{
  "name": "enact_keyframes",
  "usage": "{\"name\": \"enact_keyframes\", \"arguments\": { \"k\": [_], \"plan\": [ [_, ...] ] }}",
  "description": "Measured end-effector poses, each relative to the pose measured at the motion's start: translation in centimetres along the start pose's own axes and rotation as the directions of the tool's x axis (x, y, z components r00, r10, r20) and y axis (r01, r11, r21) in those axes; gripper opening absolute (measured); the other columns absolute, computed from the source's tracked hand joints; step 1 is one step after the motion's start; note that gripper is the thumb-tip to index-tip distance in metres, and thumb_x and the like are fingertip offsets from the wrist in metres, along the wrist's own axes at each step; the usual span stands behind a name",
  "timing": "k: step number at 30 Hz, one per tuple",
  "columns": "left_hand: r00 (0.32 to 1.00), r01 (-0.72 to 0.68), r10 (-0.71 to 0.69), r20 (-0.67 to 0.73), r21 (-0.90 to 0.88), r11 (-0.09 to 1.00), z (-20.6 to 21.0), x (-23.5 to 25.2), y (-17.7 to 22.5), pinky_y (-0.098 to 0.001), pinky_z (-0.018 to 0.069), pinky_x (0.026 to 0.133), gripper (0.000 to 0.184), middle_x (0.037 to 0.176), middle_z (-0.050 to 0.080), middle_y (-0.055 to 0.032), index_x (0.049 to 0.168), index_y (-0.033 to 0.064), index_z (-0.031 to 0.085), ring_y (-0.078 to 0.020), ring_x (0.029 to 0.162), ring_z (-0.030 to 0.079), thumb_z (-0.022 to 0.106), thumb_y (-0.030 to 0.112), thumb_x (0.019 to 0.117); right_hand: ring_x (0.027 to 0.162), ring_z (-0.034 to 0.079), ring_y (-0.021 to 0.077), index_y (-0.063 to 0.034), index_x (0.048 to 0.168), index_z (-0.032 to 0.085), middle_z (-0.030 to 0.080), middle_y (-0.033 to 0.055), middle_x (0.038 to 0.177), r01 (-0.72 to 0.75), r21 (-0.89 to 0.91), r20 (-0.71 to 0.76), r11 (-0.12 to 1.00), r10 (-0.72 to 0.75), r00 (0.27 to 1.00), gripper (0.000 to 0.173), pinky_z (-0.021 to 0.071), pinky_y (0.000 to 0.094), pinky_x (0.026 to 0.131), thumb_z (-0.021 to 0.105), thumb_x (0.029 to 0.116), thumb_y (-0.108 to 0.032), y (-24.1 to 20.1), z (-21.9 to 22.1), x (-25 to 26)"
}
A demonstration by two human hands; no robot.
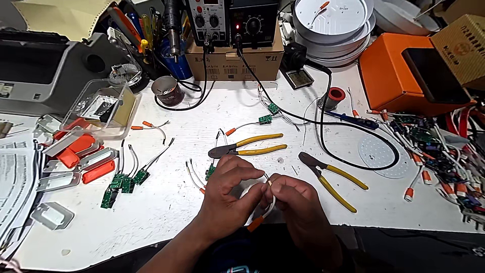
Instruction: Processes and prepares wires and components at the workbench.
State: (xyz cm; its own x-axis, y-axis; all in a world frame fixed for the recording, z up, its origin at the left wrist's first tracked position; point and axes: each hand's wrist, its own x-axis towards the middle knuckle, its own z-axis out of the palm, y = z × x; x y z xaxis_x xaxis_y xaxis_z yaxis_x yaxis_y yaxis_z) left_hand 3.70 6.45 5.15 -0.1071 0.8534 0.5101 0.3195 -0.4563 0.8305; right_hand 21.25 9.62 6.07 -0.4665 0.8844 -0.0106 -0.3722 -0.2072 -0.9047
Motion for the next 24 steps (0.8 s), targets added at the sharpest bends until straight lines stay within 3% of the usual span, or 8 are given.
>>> {"name": "enact_keyframes", "arguments": {
  "k": [3,5,10,13,15,18,24],
  "plan": [
    [0.999,-0.022,0.022,0.048,-0.012,1.000,-0.37,0.07,-0.17,-0.0305,0.0479,0.096,0.011,0.099,0.069,0.0004,0.102,0.0105,0.076,-0.0120,0.106,0.060,0.072,0.017,0.0951,0.066,0.062,0.0081,-0.0083,0.070,0.062,0.061,-0.0004,0.071,0.090,-0.120,0.010,0.989,-0.090,0.996,0.025,0.0541,0.0245,0.064,0.058,0.0942,-0.010,0.12,-0.34,0.11],
    [0.996,-0.022,0.025,0.083,-0.032,0.999,-0.61,0.17,-0.29,-0.0309,0.0476,0.096,0.010,0.100,0.069,-0.0004,0.102,0.0102,0.075,-0.0121,0.106,0.060,0.069,0.016,0.0962,0.063,0.060,0.0066,-0.0088,0.069,0.059,0.058,-0.0009,0.071,0.160,-0.249,0.026,0.955,-0.159,0.987,0.024,0.0521,0.0208,0.056,0.060,0.0935,-0.009,-0.09,-0.51,0.12],
    [0.993,-0.013,0.022,0.119,-0.077,0.997,-0.72,0.12,-0.55,-0.0308,0.0475,0.095,0.012,0.101,0.068,-0.0010,0.103,0.0104,0.074,-0.0121,0.106,0.059,0.067,0.017,0.0979,0.072,0.058,0.0021,-0.0071,0.070,0.063,0.059,-0.0016,0.073,0.355,-0.590,0.088,0.725,-0.379,0.921,0.019,0.0463,0.0148,0.061,0.063,0.0892,-0.008,-0.55,-0.55,-0.04],
    [0.992,-0.047,0.055,0.114,-0.069,0.997,-0.74,0.11,-0.54,-0.0312,0.0468,0.095,0.012,0.101,0.067,-0.0016,0.103,0.0106,0.075,-0.0124,0.106,0.059,0.066,0.017,0.0981,0.073,0.057,0.0023,-0.0085,0.070,0.063,0.059,-0.0021,0.072,0.374,-0.689,0.096,0.621,-0.434,0.896,0.018,0.0440,0.0157,0.062,0.064,0.0879,-0.010,-0.45,-0.54,-0.13],
    [0.992,-0.056,0.064,0.110,-0.076,0.996,-0.74,0.06,-0.46,-0.0309,0.0474,0.095,0.012,0.103,0.066,-0.0022,0.104,0.0106,0.075,-0.0126,0.107,0.058,0.066,0.017,0.0983,0.073,0.058,0.0029,-0.0083,0.071,0.063,0.059,-0.0015,0.073,0.368,-0.680,0.092,0.634,-0.424,0.901,0.018,0.0456,0.0165,0.062,0.063,0.0892,-0.010,-0.45,-0.55,-0.15],
    [0.996,-0.045,0.050,0.068,-0.070,0.997,-0.48,0.00,-0.38,-0.0301,0.0498,0.095,0.014,0.105,0.067,-0.0026,0.107,0.0092,0.074,-0.0128,0.108,0.060,0.069,0.016,0.0962,0.070,0.061,0.0043,-0.0067,0.072,0.064,0.060,-0.0006,0.075,0.327,-0.570,0.069,0.754,-0.352,0.933,0.021,0.0540,0.0172,0.059,0.062,0.0927,-0.008,-0.49,-0.64,-0.08],
    [0.999,0.033,-0.031,0.029,-0.060,0.998,0.13,-0.05,-0.09,-0.0307,0.0498,0.094,0.009,0.099,0.069,-0.0013,0.100,0.0089,0.075,-0.0128,0.105,0.061,0.072,0.016,0.0943,0.070,0.060,0.0039,-0.0062,0.072,0.065,0.061,-0.0010,0.075,0.299,-0.496,0.048,0.815,-0.318,0.947,0.023,0.0502,0.0166,0.060,0.061,0.0937,-0.008,-0.39,-0.76,-0.10]
  ]
}}
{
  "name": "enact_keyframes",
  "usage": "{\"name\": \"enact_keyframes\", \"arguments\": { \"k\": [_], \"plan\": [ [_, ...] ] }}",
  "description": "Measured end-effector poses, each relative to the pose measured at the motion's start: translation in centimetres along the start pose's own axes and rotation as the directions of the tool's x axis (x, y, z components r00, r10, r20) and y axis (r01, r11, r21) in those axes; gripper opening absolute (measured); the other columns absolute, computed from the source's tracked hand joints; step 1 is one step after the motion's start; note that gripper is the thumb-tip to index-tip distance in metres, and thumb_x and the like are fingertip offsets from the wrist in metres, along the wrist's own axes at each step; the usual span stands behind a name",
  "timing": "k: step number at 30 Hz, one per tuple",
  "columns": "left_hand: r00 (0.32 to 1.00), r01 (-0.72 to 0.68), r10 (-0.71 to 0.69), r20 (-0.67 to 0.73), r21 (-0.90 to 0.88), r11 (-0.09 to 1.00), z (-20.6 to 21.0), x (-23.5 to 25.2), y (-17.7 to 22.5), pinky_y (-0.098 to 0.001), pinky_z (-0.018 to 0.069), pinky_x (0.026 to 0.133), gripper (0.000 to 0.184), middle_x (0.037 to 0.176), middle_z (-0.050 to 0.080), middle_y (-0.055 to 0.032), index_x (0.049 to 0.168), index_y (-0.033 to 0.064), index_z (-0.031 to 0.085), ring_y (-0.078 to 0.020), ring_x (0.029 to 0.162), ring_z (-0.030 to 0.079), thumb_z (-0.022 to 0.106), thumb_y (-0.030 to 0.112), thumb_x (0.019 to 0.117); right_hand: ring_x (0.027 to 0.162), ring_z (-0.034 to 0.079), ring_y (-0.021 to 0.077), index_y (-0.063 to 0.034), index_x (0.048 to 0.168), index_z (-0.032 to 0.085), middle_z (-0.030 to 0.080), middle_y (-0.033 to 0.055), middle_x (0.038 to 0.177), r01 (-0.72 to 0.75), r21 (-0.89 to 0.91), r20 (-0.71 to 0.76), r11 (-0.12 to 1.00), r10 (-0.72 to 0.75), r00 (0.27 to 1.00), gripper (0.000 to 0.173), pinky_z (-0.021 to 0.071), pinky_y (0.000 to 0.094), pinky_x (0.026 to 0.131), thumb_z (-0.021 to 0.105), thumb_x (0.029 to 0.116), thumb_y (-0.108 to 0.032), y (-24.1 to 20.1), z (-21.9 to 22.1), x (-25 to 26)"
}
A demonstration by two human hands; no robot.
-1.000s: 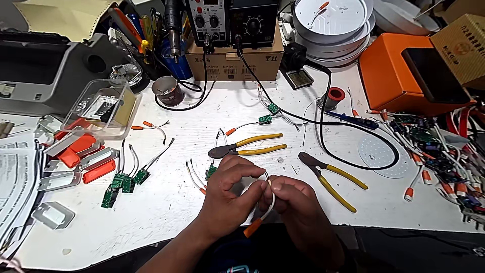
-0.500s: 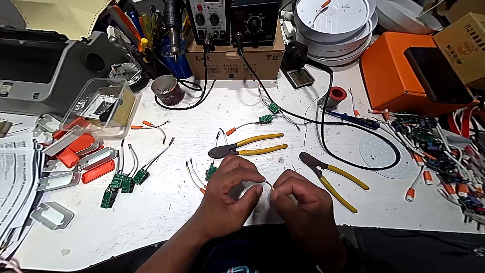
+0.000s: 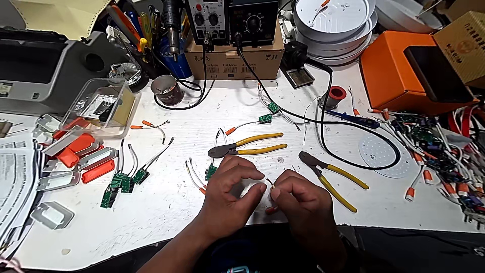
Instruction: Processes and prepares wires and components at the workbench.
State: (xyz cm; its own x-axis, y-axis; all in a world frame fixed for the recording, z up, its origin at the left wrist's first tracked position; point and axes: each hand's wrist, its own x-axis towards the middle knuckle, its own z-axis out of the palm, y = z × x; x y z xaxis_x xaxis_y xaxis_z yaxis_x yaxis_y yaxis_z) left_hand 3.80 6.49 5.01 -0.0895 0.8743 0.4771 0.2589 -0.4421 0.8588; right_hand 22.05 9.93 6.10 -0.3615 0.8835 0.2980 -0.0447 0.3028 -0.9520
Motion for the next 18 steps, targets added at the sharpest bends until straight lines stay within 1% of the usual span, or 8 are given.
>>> {"name": "enact_keyframes", "arguments": {
  "k": [2,5,10,13,15,18],
  "plan": [
    [1.000,-0.012,0.012,0.005,-0.002,1.000,0.13,-0.02,-0.02,-0.0306,0.0495,0.094,0.009,0.098,0.069,-0.0008,0.100,0.0095,0.075,-0.0125,0.105,0.061,0.073,0.016,0.0940,0.069,0.060,0.0035,-0.0060,0.072,0.064,0.061,-0.0007,0.075,-0.010,0.034,0.006,0.999,0.009,1.000,0.024,0.0508,0.0160,0.059,0.060,0.0948,-0.008,-0.03,-0.02,0.03],
    [0.999,-0.036,0.036,-0.001,0.021,0.999,0.18,-0.04,0.02,-0.0300,0.0490,0.094,0.010,0.098,0.069,-0.0005,0.100,0.0094,0.075,-0.0121,0.104,0.061,0.074,0.016,0.0934,0.070,0.059,0.0043,-0.0060,0.072,0.064,0.061,-0.0009,0.074,-0.067,0.106,0.021,0.992,0.066,0.998,0.026,0.0474,0.0179,0.061,0.058,0.0966,-0.009,0.03,-0.08,0.10],
    [0.998,-0.063,0.063,0.009,0.017,0.998,0.19,0.02,0.04,-0.0310,0.0486,0.095,0.011,0.098,0.069,0.0006,0.100,0.0110,0.074,-0.0117,0.105,0.061,0.076,0.018,0.0927,0.068,0.062,0.0065,-0.0062,0.072,0.066,0.062,-0.0008,0.072,-0.142,0.219,0.023,0.965,0.140,0.990,0.027,0.0534,0.0212,0.063,0.056,0.0963,-0.010,0.22,0.01,0.09],
    [0.997,-0.075,0.075,-0.003,0.014,0.997,0.22,0.10,-0.04,-0.0309,0.0488,0.094,0.006,0.094,0.068,0.0007,0.095,0.0111,0.073,-0.0121,0.103,0.061,0.076,0.016,0.0925,0.068,0.062,0.0068,-0.0063,0.072,0.066,0.062,-0.0007,0.072,-0.157,0.247,0.039,0.956,0.152,0.988,0.027,0.0528,0.0221,0.064,0.057,0.0967,-0.011,0.19,0.06,0.02],
    [0.997,-0.071,0.071,0.006,0.021,0.997,0.15,0.21,-0.05,-0.0305,0.0480,0.094,0.004,0.091,0.067,0.0013,0.092,0.0113,0.071,-0.0115,0.102,0.061,0.074,0.015,0.0932,0.067,0.061,0.0069,-0.0065,0.071,0.065,0.061,-0.0007,0.071,-0.168,0.257,0.058,0.952,0.159,0.986,0.028,0.0525,0.0225,0.063,0.057,0.0968,-0.012,0.14,0.07,-0.06],
    [1.000,-0.011,0.012,0.024,-0.012,1.000,0.03,0.23,0.05,-0.0300,0.0475,0.093,0.006,0.090,0.066,0.0014,0.088,0.0114,0.068,-0.0112,0.101,0.060,0.071,0.013,0.0927,0.066,0.060,0.0069,-0.0068,0.069,0.063,0.060,-0.0007,0.070,-0.164,0.267,0.052,0.950,0.156,0.986,0.027,0.0522,0.0221,0.062,0.058,0.0956,-0.010,0.14,0.21,-0.17]
  ]
}}
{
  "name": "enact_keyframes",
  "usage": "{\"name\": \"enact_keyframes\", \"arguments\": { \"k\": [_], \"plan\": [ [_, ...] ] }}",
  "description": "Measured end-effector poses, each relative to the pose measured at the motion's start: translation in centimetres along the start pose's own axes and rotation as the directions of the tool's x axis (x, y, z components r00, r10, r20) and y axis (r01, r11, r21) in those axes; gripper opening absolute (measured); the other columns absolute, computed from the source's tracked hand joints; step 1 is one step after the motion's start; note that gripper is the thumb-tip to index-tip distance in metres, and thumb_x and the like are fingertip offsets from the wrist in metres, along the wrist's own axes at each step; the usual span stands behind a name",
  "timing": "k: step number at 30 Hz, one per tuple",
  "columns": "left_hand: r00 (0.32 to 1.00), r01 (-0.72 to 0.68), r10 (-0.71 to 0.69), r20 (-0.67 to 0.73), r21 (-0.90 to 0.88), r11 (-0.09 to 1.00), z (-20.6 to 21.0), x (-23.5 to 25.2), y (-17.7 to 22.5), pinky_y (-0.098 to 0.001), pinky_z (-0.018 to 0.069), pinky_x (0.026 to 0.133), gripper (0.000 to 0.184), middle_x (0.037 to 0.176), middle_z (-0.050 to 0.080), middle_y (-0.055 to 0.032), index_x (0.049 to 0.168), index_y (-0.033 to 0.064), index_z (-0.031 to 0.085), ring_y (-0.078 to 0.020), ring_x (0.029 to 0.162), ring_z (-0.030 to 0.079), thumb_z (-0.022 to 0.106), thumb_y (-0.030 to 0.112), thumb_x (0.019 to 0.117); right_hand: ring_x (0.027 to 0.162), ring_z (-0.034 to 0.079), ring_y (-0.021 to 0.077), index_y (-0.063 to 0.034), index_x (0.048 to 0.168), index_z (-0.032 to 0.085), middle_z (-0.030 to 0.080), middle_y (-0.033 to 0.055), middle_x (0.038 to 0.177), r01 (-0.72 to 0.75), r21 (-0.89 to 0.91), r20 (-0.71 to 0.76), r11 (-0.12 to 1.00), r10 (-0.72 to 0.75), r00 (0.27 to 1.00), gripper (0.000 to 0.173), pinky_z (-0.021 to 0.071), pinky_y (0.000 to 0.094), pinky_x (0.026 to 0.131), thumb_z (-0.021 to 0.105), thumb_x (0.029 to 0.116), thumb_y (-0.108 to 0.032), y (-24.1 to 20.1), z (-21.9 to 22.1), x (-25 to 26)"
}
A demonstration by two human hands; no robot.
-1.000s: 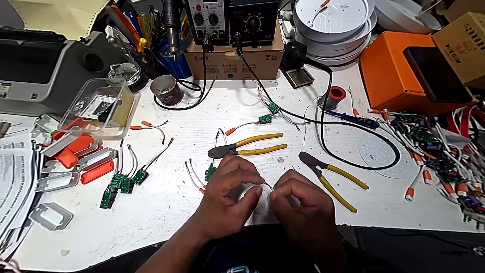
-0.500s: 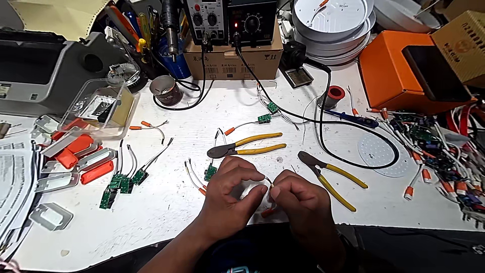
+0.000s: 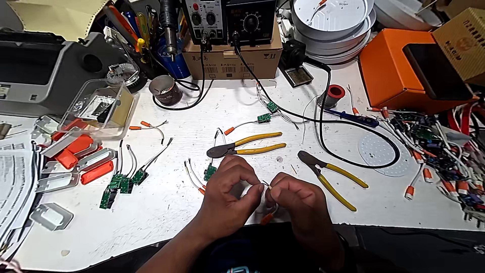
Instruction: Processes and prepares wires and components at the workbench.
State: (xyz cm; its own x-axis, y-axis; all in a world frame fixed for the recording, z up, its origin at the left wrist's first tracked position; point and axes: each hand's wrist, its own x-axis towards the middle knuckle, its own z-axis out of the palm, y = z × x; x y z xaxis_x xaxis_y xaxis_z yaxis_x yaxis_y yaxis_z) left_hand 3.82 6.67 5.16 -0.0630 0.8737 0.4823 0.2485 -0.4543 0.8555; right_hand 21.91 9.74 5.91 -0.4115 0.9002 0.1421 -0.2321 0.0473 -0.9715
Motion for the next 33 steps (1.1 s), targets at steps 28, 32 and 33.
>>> {"name": "enact_keyframes", "arguments": {
  "k": [28,32,33],
  "plan": [
    [0.936,0.351,-0.316,0.155,-0.480,0.804,0.2,-0.1,0.1,-0.0234,0.0554,0.072,0.011,0.088,0.068,-0.0022,0.092,0.0042,0.067,-0.0072,0.078,0.065,0.062,0.011,0.0989,0.072,0.067,0.0098,-0.0044,0.081,0.069,0.069,0.0047,0.075,-0.323,0.411,0.190,0.853,0.266,0.945,0.029,0.0567,0.0262,0.071,0.054,0.1011,-0.018,0.8,0.4,0.0],
    [0.964,0.266,-0.238,0.120,-0.417,0.869,0.3,-0.5,0.1,-0.0236,0.0566,0.074,0.013,0.089,0.068,-0.0010,0.091,0.0030,0.068,-0.0053,0.081,0.065,0.066,0.013,0.0988,0.074,0.065,0.0080,-0.0071,0.080,0.071,0.069,0.0011,0.079,-0.189,0.205,0.139,0.960,0.163,0.977,0.026,0.0564,0.0254,0.070,0.061,0.0992,-0.021,1.0,0.2,-0.3],
    [0.968,0.252,-0.229,0.105,-0.388,0.887,0.2,-0.7,0.1,-0.0229,0.0543,0.077,0.015,0.089,0.067,0.0000,0.089,0.0032,0.067,-0.0042,0.085,0.064,0.066,0.014,0.0981,0.074,0.064,0.0074,-0.0080,0.081,0.071,0.068,-0.0001,0.080,-0.140,0.127,0.147,0.982,0.121,0.982,0.025,0.0560,0.0249,0.070,0.063,0.0994,-0.022,1.2,0.1,-0.5]
  ]
}}
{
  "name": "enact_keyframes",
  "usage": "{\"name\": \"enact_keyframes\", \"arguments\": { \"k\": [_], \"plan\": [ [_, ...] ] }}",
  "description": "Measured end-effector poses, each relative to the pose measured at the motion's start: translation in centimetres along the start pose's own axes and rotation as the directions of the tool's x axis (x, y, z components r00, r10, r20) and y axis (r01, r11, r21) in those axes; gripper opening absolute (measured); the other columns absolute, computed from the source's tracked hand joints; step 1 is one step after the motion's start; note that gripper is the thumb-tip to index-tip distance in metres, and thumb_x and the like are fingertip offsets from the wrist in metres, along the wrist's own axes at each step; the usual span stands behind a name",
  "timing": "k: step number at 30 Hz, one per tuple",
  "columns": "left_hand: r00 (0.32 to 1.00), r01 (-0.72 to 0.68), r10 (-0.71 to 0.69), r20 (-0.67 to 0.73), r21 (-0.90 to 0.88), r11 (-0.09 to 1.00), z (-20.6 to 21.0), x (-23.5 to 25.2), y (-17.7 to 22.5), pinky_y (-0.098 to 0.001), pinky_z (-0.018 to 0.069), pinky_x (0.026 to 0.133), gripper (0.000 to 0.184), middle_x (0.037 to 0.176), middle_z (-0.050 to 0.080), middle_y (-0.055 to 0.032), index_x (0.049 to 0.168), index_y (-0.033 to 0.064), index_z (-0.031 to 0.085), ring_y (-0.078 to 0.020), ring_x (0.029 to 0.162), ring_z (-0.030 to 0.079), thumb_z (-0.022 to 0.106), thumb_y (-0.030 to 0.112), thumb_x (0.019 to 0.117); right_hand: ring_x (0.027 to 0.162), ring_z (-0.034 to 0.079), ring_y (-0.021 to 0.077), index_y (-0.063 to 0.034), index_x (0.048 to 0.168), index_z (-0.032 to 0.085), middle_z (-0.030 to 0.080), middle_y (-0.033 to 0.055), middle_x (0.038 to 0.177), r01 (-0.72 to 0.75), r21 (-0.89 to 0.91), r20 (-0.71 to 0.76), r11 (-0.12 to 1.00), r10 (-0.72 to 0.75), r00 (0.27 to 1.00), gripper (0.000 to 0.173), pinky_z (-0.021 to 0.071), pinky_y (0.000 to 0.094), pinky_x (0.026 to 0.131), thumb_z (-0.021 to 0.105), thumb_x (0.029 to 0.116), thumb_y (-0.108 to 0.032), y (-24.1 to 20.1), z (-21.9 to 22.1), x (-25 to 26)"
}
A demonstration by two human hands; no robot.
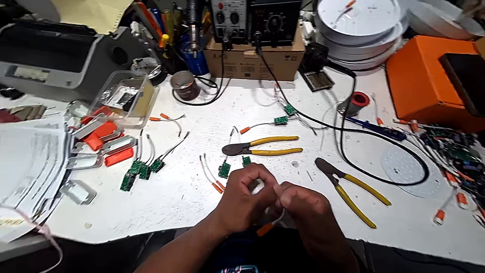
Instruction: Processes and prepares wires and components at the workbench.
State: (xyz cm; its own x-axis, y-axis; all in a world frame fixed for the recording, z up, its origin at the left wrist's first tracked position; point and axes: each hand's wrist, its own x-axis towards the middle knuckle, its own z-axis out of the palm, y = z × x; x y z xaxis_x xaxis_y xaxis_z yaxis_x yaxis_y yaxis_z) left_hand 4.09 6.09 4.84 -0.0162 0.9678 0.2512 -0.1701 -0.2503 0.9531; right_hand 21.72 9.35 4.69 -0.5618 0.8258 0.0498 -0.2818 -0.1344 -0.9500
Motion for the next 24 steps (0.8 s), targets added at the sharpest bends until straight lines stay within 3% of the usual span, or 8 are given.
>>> {"name": "enact_keyframes", "arguments": {
  "k": [3,6,9,10,14,19,22,24],
  "plan": [
    [0.995,-0.053,0.064,-0.082,0.134,0.990,0.4,-0.9,-0.4,-0.0235,0.0502,0.080,0.020,0.083,0.065,-0.0012,0.080,0.0025,0.065,-0.0057,0.088,0.061,0.063,0.014,0.0965,0.079,0.064,0.0004,-0.0128,0.083,0.071,0.068,-0.0057,0.084,0.100,-0.265,0.068,0.959,-0.085,0.994,0.017,0.0548,0.0169,0.070,0.069,0.0963,-0.022,0.1,-0.1,-0.4],
    [0.967,-0.069,0.104,-0.233,0.153,0.986,-0.4,-1.5,-0.3,-0.0254,0.0522,0.078,0.023,0.079,0.065,-0.0008,0.078,0.0038,0.062,-0.0062,0.084,0.063,0.058,0.012,0.0984,0.081,0.065,0.0001,-0.0117,0.081,0.070,0.068,-0.0055,0.086,0.101,-0.363,0.136,0.926,-0.054,0.989,0.012,0.0564,0.0167,0.071,0.070,0.0930,-0.014,-0.6,-0.1,-1.0],
    [0.920,-0.085,0.121,-0.373,0.111,0.990,-3.6,-2.1,0.5,-0.0272,0.0563,0.079,0.015,0.088,0.068,0.0026,0.091,0.0072,0.067,-0.0058,0.084,0.066,0.060,0.015,0.1011,0.086,0.065,0.0018,-0.0141,0.087,0.072,0.069,-0.0063,0.091,0.096,-0.353,0.120,0.931,-0.057,0.991,0.013,0.0566,0.0187,0.076,0.068,0.0980,-0.019,-0.7,0.1,-0.9],
    [0.927,-0.091,0.124,-0.353,0.109,0.990,-4.5,-2.6,0.7,-0.0276,0.0572,0.080,0.011,0.093,0.068,0.0024,0.099,0.0066,0.067,-0.0062,0.087,0.066,0.062,0.016,0.1008,0.087,0.066,0.0026,-0.0162,0.091,0.073,0.070,-0.0069,0.093,0.111,-0.331,0.099,0.937,-0.082,0.992,0.011,0.0577,0.0196,0.076,0.067,0.0993,-0.022,-0.6,0.2,-0.6],
    [0.991,-0.055,0.090,-0.098,0.308,0.950,-6.1,-5.4,1.3,-0.0301,0.0567,0.094,0.038,0.112,0.071,-0.0043,0.120,0.0024,0.068,-0.0100,0.107,0.066,0.071,0.033,0.0969,0.077,0.071,0.0086,-0.0139,0.100,0.073,0.073,-0.0009,0.092,0.086,-0.108,0.059,0.990,-0.080,0.995,0.008,0.0628,0.0253,0.069,0.070,0.0975,-0.020,0.1,1.5,1.4],
    [0.980,-0.131,0.197,-0.034,0.636,0.761,-6.4,-6.9,0.6,-0.0351,0.0491,0.097,0.012,0.092,0.073,0.0018,0.104,0.0131,0.073,-0.0097,0.094,0.066,0.067,0.023,0.1000,0.075,0.070,0.0114,-0.0075,0.094,0.066,0.070,0.0033,0.089,0.023,0.029,0.052,0.999,-0.024,0.998,0.010,0.0618,0.0285,0.070,0.066,0.0985,-0.017,1.4,3.8,3.7],
    [0.983,-0.078,0.153,-0.097,0.538,0.840,-5.4,-7.1,0.0,-0.0319,0.0525,0.093,0.020,0.083,0.072,0.0029,0.099,0.0092,0.071,-0.0060,0.085,0.067,0.057,0.021,0.1057,0.078,0.067,0.0096,-0.0060,0.097,0.065,0.070,0.0033,0.093,0.215,-0.053,-0.008,0.975,-0.216,0.976,0.007,0.0585,0.0253,0.070,0.062,0.1002,-0.012,2.6,5.4,4.6],
    [0.983,-0.043,0.112,-0.146,0.412,0.910,-4.7,-6.8,0.0,-0.0267,0.0534,0.083,0.023,0.076,0.069,0.0035,0.097,0.0074,0.069,-0.0035,0.074,0.065,0.054,0.021,0.1072,0.081,0.068,0.0107,-0.0055,0.099,0.066,0.069,0.0042,0.095,0.329,-0.081,-0.048,0.941,-0.334,0.942,0.007,0.0593,0.0256,0.073,0.063,0.1004,-0.012,3.0,6.2,5.1]
  ]
}}
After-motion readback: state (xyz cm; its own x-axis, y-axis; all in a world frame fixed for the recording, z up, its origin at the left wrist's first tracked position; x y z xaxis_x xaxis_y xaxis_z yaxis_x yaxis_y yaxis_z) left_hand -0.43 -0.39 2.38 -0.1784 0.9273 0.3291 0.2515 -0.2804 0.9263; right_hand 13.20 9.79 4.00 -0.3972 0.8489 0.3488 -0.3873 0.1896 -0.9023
